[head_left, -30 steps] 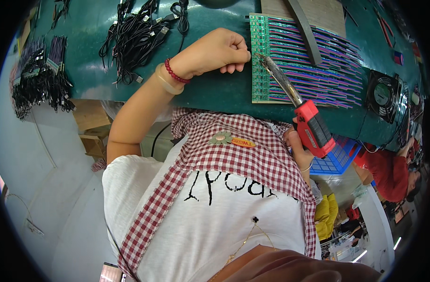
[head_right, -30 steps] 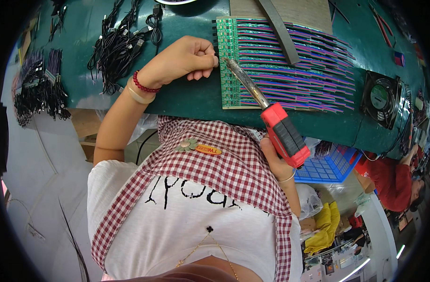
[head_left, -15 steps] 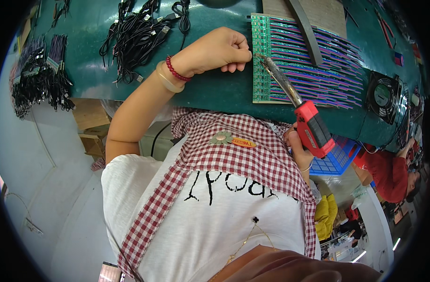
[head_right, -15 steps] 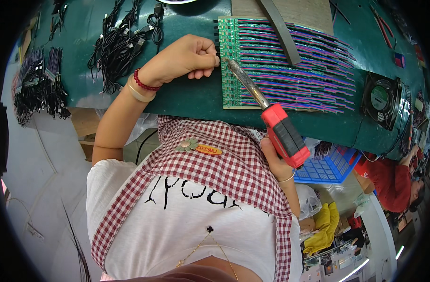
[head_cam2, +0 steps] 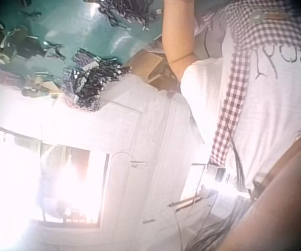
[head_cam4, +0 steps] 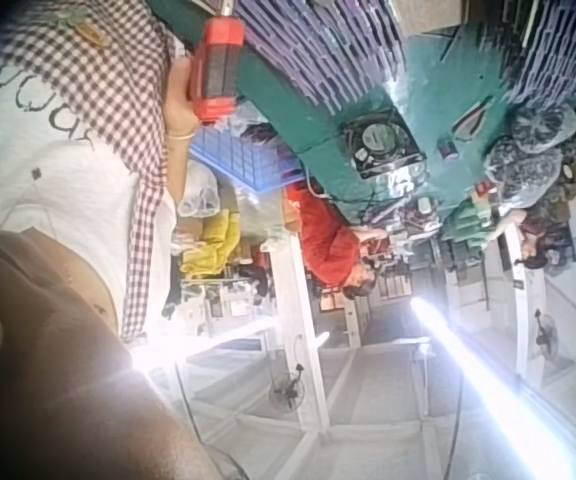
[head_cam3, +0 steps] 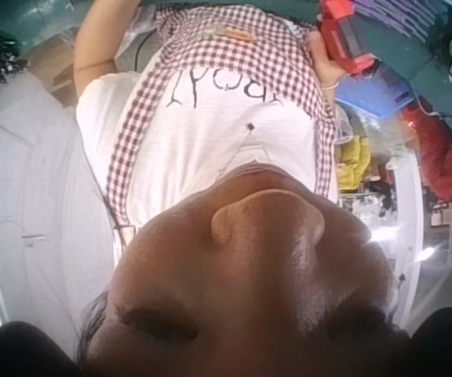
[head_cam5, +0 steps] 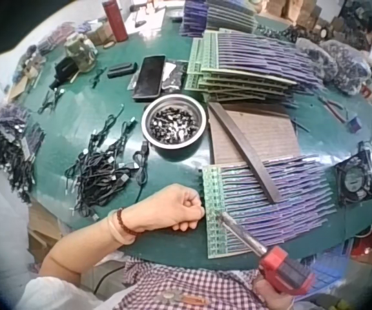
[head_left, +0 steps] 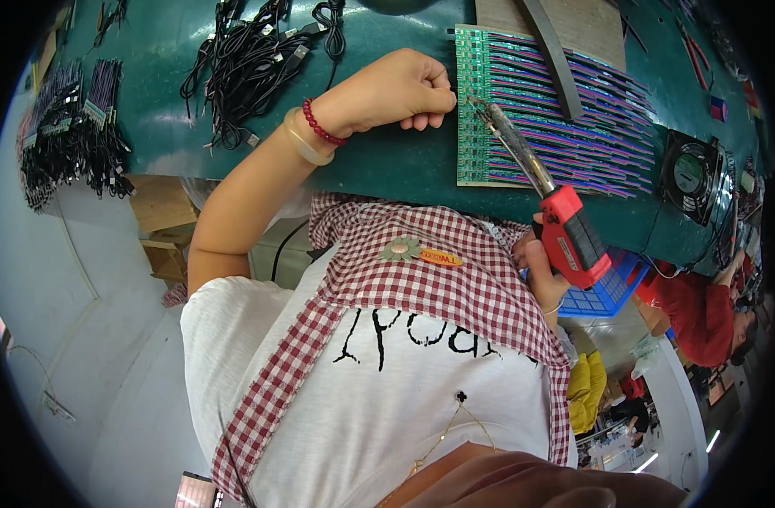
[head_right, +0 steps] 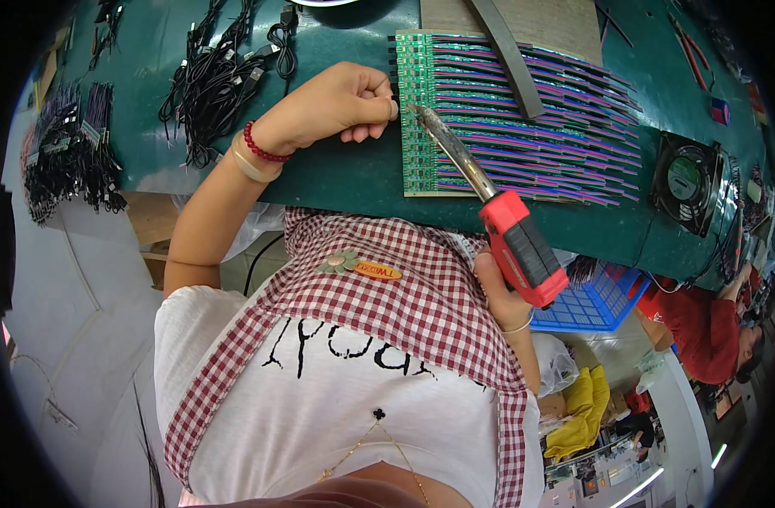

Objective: The person solders electronic components onto a strip of circuit boards with a soldering iron, connecting wires to the boards.

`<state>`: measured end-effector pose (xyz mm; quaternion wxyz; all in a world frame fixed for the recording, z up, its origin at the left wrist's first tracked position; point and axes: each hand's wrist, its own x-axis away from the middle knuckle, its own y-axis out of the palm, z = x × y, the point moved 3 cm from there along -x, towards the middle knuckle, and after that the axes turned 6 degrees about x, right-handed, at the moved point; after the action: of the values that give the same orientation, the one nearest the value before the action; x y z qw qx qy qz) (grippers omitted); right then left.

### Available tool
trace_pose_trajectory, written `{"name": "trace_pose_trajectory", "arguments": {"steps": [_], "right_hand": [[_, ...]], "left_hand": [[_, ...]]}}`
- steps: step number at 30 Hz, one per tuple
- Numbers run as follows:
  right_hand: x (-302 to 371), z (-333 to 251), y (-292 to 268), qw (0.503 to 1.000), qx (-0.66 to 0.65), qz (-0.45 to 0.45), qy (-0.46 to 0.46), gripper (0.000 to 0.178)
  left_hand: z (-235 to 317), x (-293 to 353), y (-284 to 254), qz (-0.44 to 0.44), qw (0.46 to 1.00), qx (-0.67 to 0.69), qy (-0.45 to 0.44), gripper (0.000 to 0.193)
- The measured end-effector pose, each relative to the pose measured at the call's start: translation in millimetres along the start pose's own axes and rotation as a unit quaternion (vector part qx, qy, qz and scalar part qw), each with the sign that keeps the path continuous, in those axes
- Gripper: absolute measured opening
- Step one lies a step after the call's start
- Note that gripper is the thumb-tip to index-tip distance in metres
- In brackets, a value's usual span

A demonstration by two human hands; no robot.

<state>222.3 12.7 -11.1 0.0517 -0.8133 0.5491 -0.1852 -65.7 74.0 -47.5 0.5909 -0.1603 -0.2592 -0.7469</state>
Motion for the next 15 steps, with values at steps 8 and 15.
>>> {"name": "trace_pose_trajectory", "arguments": {"steps": [8, 15], "right_hand": [[10.1, 17.4, -3.7, 0.999, 0.032, 0.0, 0.027, 0.034], [4.7, -0.3, 0.5, 1.0, -0.012, 0.015, 0.004, 0.032]], "left_hand": [[0.9, 1.0, 0.8, 0.006, 1.0, -0.004, 0.006, 0.014], [0.2, 1.3, -1.5, 0.002, 1.0, -0.007, 0.006, 0.014]]}}
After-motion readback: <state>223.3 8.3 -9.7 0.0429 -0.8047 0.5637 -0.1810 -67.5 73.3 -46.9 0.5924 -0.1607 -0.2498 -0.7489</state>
